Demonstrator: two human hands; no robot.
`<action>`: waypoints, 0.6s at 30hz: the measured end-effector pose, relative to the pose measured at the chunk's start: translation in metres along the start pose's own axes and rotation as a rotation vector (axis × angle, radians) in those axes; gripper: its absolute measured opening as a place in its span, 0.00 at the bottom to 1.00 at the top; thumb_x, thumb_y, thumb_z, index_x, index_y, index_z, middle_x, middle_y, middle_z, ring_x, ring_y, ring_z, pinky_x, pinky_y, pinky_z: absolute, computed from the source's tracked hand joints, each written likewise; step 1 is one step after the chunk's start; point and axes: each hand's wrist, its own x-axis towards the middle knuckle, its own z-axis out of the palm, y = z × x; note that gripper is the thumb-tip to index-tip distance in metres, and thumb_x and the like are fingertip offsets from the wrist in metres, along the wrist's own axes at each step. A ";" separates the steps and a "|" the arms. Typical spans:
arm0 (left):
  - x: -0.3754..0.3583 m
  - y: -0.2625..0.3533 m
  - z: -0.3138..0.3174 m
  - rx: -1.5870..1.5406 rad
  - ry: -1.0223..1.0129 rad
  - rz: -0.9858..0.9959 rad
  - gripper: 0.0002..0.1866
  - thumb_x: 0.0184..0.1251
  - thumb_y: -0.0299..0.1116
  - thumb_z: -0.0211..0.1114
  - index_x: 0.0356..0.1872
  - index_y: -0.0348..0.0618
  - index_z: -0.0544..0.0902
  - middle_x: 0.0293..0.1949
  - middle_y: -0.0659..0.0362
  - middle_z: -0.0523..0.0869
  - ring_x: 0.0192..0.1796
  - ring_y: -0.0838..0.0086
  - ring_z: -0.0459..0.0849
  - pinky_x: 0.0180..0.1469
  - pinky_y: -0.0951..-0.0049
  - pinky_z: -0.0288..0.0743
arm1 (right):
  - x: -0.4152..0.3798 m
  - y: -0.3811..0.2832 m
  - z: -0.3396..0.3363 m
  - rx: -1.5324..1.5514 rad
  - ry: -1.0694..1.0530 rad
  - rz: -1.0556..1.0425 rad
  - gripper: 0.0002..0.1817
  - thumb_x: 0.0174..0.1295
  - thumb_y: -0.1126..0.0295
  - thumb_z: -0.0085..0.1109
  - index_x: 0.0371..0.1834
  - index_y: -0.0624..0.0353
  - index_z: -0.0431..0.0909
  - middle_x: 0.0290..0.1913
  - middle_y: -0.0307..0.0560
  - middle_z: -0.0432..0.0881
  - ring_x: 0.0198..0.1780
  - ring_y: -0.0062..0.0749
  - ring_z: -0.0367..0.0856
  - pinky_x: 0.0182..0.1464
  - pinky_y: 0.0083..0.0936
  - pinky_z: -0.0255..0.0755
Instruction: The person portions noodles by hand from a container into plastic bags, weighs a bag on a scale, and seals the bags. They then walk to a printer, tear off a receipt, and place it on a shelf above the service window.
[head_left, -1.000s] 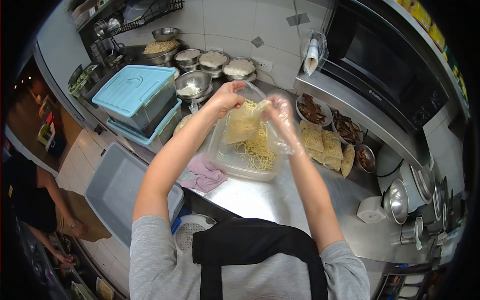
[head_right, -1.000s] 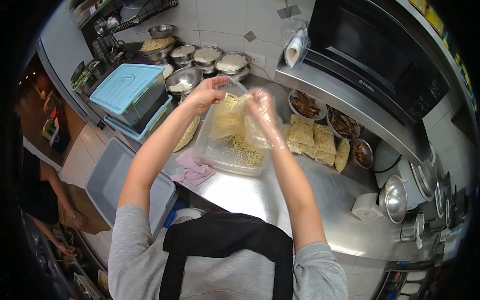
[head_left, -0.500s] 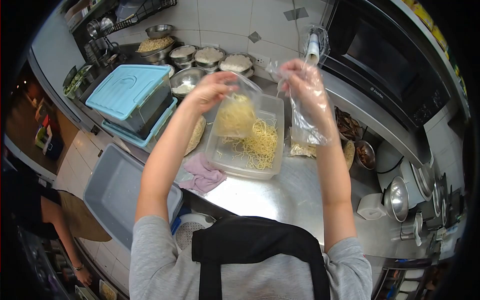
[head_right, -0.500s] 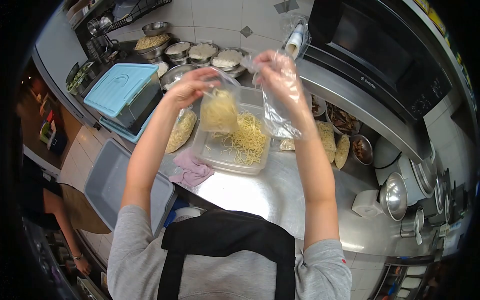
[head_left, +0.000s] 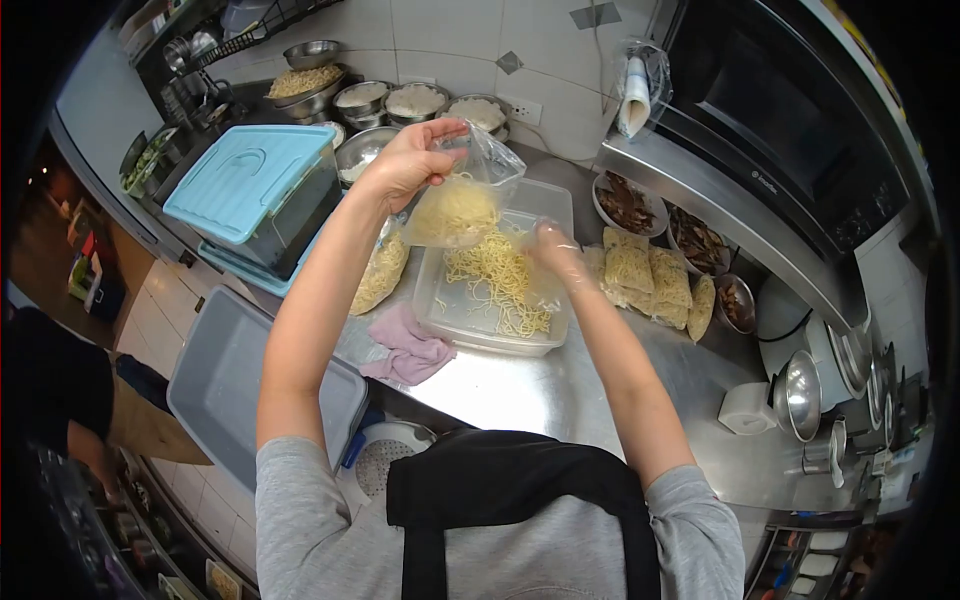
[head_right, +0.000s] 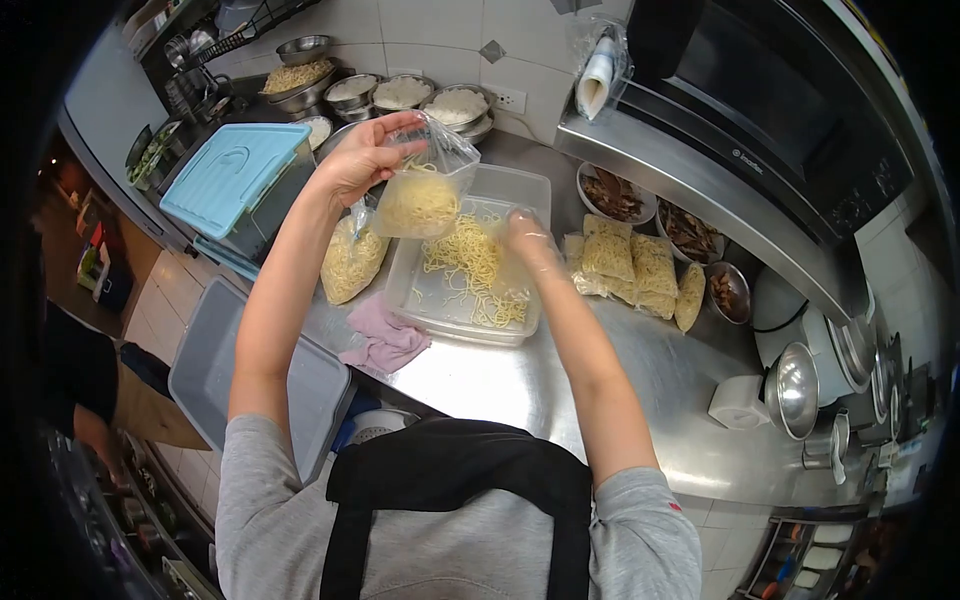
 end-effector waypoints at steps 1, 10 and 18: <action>-0.001 0.000 -0.001 -0.008 -0.005 0.004 0.34 0.45 0.10 0.51 0.61 0.32 0.61 0.63 0.51 0.63 0.63 0.64 0.68 0.20 0.89 0.61 | 0.006 0.004 0.019 -0.001 0.056 -0.011 0.22 0.54 0.68 0.54 0.53 0.63 0.67 0.48 0.63 0.75 0.49 0.55 0.75 0.52 0.38 0.69; -0.037 0.006 -0.013 -0.125 -0.041 -0.035 0.36 0.42 0.10 0.49 0.61 0.29 0.59 0.64 0.51 0.62 0.65 0.59 0.63 0.22 0.87 0.66 | 0.044 -0.008 0.018 0.007 0.060 -0.189 0.15 0.50 0.67 0.61 0.39 0.65 0.77 0.38 0.56 0.81 0.40 0.45 0.81 0.45 0.38 0.75; -0.042 -0.010 -0.014 -0.031 -0.035 -0.075 0.36 0.43 0.10 0.48 0.62 0.29 0.58 0.64 0.50 0.61 0.65 0.56 0.63 0.20 0.86 0.64 | -0.053 -0.093 -0.172 0.878 0.199 -0.157 0.23 0.53 0.59 0.63 0.49 0.59 0.72 0.47 0.56 0.75 0.53 0.41 0.72 0.56 0.34 0.66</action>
